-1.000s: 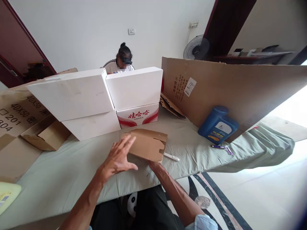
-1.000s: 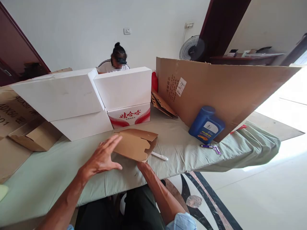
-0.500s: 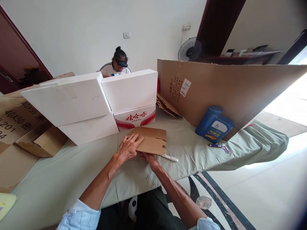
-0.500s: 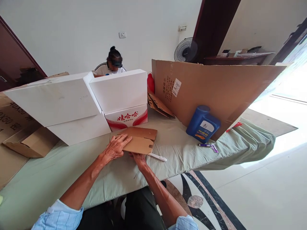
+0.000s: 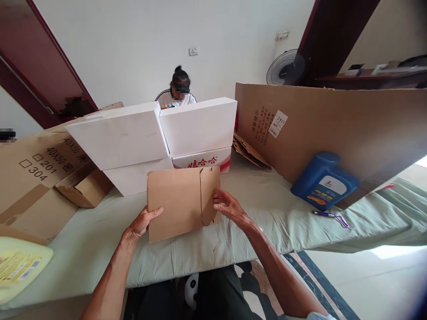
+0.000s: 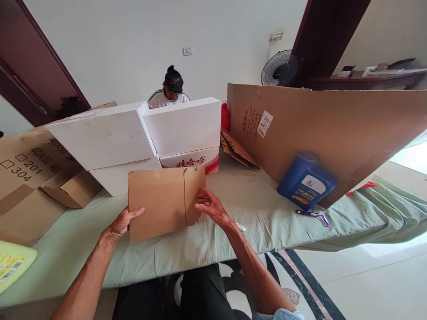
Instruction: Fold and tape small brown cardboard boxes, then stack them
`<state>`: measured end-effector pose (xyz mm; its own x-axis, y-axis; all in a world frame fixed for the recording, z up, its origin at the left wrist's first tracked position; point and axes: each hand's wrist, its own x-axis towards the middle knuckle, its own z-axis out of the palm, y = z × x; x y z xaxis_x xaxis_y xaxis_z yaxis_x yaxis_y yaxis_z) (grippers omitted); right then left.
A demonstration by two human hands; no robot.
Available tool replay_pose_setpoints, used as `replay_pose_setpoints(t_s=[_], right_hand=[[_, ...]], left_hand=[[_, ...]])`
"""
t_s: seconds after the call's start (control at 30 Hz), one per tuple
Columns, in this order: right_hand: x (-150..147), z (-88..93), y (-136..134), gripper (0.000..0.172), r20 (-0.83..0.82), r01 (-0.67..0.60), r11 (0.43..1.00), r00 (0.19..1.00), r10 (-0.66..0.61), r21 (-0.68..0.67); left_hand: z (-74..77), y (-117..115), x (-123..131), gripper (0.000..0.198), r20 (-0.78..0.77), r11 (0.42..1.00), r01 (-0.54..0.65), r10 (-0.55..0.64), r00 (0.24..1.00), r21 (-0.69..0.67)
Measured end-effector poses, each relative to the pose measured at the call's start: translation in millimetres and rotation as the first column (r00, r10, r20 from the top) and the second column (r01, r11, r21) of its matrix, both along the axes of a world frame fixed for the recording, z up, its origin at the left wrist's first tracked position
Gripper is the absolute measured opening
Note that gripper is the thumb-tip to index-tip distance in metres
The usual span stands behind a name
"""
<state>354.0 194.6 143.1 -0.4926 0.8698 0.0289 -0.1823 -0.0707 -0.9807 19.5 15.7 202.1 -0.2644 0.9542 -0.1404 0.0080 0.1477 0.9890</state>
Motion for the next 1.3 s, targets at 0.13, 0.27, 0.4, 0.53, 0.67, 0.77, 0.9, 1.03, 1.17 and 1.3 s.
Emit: replay_pose_setpoints(t_s=[0.13,0.27,0.4,0.53,0.67,0.77,0.9,1.03,1.17,1.3], right_hand=[[4.4,2.0,-0.7,0.1,0.07,0.073,0.997,0.995,-0.075,0.029],[10.9,4.8,-9.2,0.094,0.053,-0.053,0.998,0.997,0.052,0.019],[18.8,7.6,-21.9,0.07,0.036,-0.303,0.95,0.951,0.306,-0.076],[27.9,7.0,-36.6,0.067,0.034,-0.401,0.909,0.913,0.407,-0.111],[36.6,0.3,-54.3,0.064,0.036,-0.436,0.895,0.897,0.441,-0.092],[43.9,-5.5,-66.0,0.064,0.015,-0.437,0.897,0.898,0.439,-0.068],[58.4,-6.1,-78.2,0.059,-0.035,-0.475,0.88,0.88,0.474,0.001],[81.5,2.3,-84.4,0.053,0.063,-0.424,0.905,0.905,0.421,0.046],[119.8,20.9,-80.9,0.047,0.109,-0.224,0.966,0.972,0.21,0.13],[163.3,55.8,-54.2,0.048,-0.011,0.265,0.922,0.962,-0.273,0.283]], left_hand=[[-12.9,-10.0,-4.2,0.109,0.108,0.999,-0.047,0.049,0.993,-0.021],[-19.2,-16.9,-7.1,0.109,0.165,0.997,-0.074,0.078,0.983,-0.027],[-23.5,-19.3,-8.8,0.102,0.19,0.995,-0.093,0.098,0.977,-0.035],[-30.0,-21.2,-12.8,0.097,0.191,0.992,-0.101,0.113,0.975,-0.071],[-46.6,-23.1,-19.6,0.097,0.099,0.988,-0.136,0.143,0.985,-0.075],[-65.8,-20.2,-25.9,0.095,0.069,0.99,-0.093,0.101,0.993,-0.104],[-85.2,-9.7,-28.8,0.087,0.076,0.986,-0.091,0.103,0.992,-0.139],[-84.0,6.6,-23.6,0.071,-0.023,0.976,-0.158,0.157,0.987,-0.15],[-78.4,18.8,-17.8,0.061,-0.22,0.977,-0.134,0.096,0.971,-0.164],[-92.1,13.1,-11.1,0.054,-0.442,0.951,-0.201,0.079,0.893,-0.235]])
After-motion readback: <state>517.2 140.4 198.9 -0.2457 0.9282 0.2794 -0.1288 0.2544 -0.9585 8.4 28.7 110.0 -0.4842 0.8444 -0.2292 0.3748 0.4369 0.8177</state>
